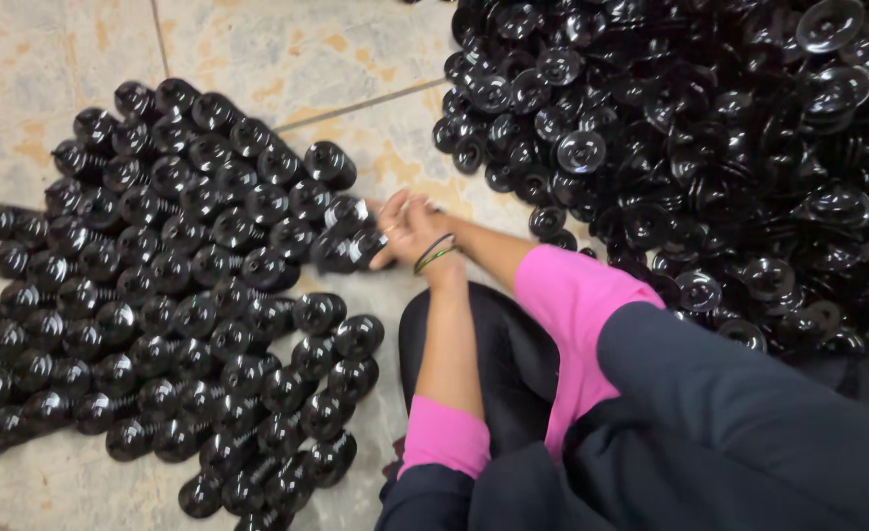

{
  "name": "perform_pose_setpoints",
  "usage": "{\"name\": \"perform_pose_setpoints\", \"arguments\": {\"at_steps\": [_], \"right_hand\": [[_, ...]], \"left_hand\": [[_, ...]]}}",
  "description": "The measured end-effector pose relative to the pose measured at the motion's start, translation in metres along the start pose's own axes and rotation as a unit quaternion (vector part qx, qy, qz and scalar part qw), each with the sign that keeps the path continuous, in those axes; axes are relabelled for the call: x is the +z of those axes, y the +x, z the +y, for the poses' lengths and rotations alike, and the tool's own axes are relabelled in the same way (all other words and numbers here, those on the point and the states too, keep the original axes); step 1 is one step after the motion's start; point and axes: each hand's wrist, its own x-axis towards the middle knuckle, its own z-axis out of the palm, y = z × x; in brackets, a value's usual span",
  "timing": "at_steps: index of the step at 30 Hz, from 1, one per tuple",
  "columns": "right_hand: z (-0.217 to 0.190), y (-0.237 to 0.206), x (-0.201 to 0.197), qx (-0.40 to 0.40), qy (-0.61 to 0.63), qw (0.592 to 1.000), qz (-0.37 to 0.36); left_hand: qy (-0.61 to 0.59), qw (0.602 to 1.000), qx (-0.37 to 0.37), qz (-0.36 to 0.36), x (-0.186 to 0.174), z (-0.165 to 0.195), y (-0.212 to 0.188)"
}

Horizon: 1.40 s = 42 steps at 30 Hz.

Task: The person sits on the floor among large piles of black plastic components. They pick a ribbed cylindrical part and a round base, twist the two parts together by hand, and place the assembled unit onto a growing pile beside them, repeating this cycle throughout the episode.

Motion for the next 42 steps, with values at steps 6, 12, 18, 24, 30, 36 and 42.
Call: {"name": "perform_pose_setpoints", "arguments": {"at_steps": [6, 12, 18, 24, 30, 36, 42], "right_hand": [[0.024, 0.030, -0.017, -0.079, 0.688, 0.720, 0.037], [-0.146, 0.007, -0.004, -0.028, 0.963, -0.211, -0.163], [-0.250, -0.068, 0.044, -0.219, 0.938, -0.066, -0.259], [-0.307, -0.167, 0.047, -0.382, 0.825, -0.233, -0.345], [-0.273, -0.309, 0.025, -0.369, 0.793, -0.348, -0.338], [-0.206, -0.455, 0.038, 0.010, 0.865, -0.375, -0.333], [-0.094, -0.555, 0.092, 0.147, 0.883, -0.280, -0.347]], "left_hand": [[-0.099, 0.994, -0.036, 0.020, 0.003, 0.025, 0.024], [0.078, 0.974, -0.214, -0.001, 0.070, -0.007, 0.046], [0.501, 0.854, -0.010, -0.143, 0.144, -0.056, 0.039], [0.544, 0.728, -0.028, -0.416, 0.162, -0.101, -0.045], [0.387, 0.741, -0.177, -0.519, 0.160, -0.123, -0.150], [0.296, 0.761, -0.191, -0.545, 0.143, -0.109, -0.236], [0.283, 0.741, 0.022, -0.608, 0.126, -0.053, -0.310]]}}
